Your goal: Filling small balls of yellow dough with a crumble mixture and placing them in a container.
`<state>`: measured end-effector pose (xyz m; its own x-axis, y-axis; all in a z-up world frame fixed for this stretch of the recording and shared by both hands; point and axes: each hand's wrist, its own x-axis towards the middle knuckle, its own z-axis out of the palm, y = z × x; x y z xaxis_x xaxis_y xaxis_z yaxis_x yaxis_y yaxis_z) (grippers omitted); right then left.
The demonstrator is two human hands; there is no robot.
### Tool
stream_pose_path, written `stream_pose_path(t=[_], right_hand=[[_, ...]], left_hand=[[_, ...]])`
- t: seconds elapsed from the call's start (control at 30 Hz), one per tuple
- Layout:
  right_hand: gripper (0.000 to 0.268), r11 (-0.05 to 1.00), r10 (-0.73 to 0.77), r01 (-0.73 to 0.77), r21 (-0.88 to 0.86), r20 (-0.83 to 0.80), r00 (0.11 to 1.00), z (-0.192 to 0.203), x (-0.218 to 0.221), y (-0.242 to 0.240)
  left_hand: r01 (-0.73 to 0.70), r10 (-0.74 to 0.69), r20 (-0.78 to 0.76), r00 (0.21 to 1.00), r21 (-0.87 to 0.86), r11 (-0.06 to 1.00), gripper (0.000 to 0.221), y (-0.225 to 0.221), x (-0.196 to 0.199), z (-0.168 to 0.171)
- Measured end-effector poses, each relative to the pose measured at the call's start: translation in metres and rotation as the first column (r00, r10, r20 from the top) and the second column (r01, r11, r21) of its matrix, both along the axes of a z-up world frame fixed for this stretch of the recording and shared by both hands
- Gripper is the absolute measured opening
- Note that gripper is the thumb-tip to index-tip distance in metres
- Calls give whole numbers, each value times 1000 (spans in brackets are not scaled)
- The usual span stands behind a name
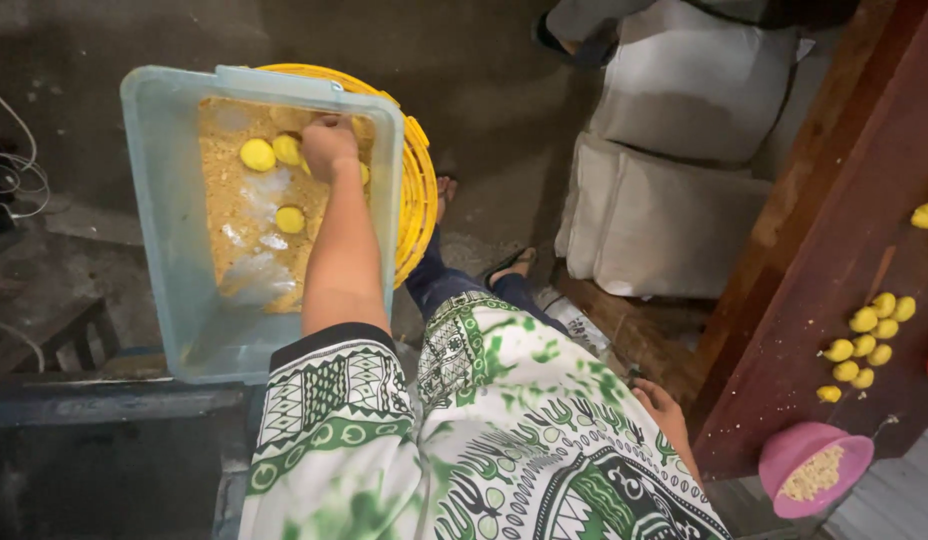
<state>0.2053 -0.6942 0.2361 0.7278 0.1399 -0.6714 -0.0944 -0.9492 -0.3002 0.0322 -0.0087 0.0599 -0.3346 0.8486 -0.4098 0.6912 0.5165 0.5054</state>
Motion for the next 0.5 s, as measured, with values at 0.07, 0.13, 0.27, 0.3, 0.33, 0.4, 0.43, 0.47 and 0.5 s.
stream_pose_path(t=[0.07,0.13,0.27,0.3,0.33,0.4,0.43,0.47,0.5], right_hand=[[45,995,-57,56,-78,-14,998,-1,-2,0],[45,994,-37,40,104,-29,999,-20,0,-22],[45,981,-177,185,66,-102,979,-14,-5,-14],[44,988,-141,145,60,-71,988,-14,-5,-12],[43,993,-103,105,51,-40,994,-13,-6,-11],[43,996,-70,72,48,-34,997,-16,-4,-8],[43,998,-37,38,43,-26,999,-19,-2,-6],[43,998,-31,32,48,-29,999,-24,-2,-8],[42,991,-67,75,108,-74,995,-30,-1,-9]], left_hand=[[19,-18,-23,1000,43,999,24,2,0,-12],[-19,18,27,999,59,998,27,3,-4,-15],[7,-164,411,897,357,934,23,9,-35,-110],[-111,-121,657,744,300,947,21,5,-41,-109],[-209,-69,847,527,208,956,21,0,-48,-108],[-167,55,854,517,38,985,20,-14,-52,-18],[-118,176,843,508,-134,984,19,-21,-55,27],[-124,174,842,510,-128,984,19,-24,-59,35],[-85,141,885,443,-115,990,19,-26,-63,43]])
